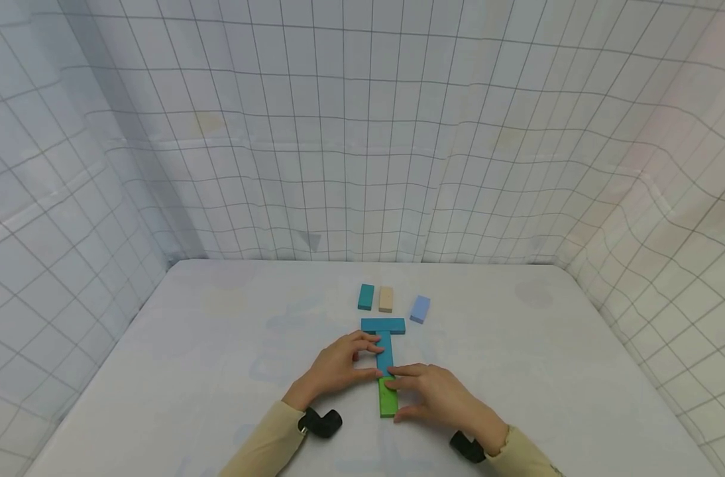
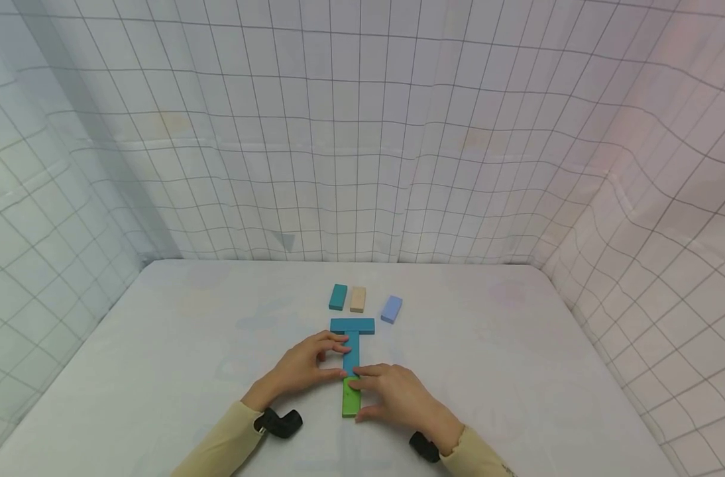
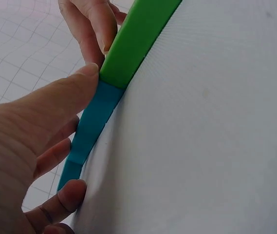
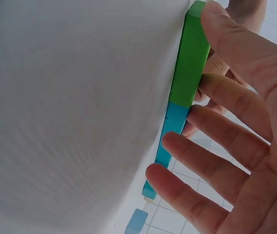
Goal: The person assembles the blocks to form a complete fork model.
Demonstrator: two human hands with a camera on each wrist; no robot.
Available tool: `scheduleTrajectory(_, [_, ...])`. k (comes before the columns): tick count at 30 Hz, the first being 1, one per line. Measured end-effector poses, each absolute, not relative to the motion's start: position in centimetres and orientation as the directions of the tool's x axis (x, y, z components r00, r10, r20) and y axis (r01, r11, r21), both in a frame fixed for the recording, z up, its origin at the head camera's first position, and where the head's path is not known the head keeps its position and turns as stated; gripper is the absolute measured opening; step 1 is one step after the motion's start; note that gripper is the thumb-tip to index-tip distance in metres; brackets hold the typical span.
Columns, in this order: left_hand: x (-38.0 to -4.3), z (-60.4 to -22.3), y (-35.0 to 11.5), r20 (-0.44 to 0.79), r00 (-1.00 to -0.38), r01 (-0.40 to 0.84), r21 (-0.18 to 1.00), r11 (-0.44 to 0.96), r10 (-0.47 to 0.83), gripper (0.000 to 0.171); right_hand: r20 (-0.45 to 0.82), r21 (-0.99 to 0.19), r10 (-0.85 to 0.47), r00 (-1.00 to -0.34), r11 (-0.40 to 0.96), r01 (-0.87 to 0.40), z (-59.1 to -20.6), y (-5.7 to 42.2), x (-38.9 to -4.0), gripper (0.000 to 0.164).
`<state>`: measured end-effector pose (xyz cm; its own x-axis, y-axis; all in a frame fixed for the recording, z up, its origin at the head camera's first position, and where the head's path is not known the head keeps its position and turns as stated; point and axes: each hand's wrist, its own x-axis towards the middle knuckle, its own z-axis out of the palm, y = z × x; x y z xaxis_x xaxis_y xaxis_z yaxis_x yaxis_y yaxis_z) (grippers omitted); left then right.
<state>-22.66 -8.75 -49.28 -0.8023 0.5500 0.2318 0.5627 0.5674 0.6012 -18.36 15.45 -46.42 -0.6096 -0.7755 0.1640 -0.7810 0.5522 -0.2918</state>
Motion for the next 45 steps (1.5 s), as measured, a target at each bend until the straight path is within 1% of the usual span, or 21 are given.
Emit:
scheduleTrajectory(6, [-22.75,-49.19,-8.8,0.231,-0.801,0.563,0.604,0.564,0.552,0.045,0.195,-0.274,-0.778,-0.597,0.542,-0.795,-46.42,15.52,-18.5,0.053])
scheduleTrajectory(11, [-22.81,-49.2,-8.82,0.23,-0.801,0.559,0.617,0.554,0.553,0.043,0.213,-0.26,-0.778,-0.591,0.538,-0.802,-46.52,15.57,-18.47,0.053])
scheduleTrajectory(18, [-22.79,-49.16,-8.8,0.228,-0.801,0.557,0.624,0.548,0.554,0.043,0.189,-0.261,-0.771,-0.608,0.557,-0.788,-46.51,15.44,-18.4,0.053])
scheduleTrajectory(27, [-22.77,-49.14,-8.76,0.224,-0.8,0.557,0.624,0.548,0.557,0.043,0.175,-0.273,-0.775,-0.608,0.555,-0.786,-46.56,15.41,-18.39,0.054])
scheduleTrajectory(34, [-22.38,-48.95,-8.7,0.195,-0.793,0.57,0.572,0.59,0.577,0.047,0.177,-0.296,-0.776,-0.605,0.544,-0.785,-46.66,15.58,-18.41,0.053])
scheduleTrajectory(41, [-22.15,-48.77,-8.58,0.158,-0.787,0.58,0.52,0.627,0.597,0.056,0.166,-0.333,-0.778,-0.606,0.534,-0.777,-46.61,15.81,-18.37,0.053])
scheduleTrajectory(45, [-22.12,-48.76,-8.56,0.147,-0.782,0.591,0.484,0.645,0.606,0.059,0.183,-0.332,-0.779,-0.599,0.525,-0.784,-46.54,15.82,-18.4,0.052])
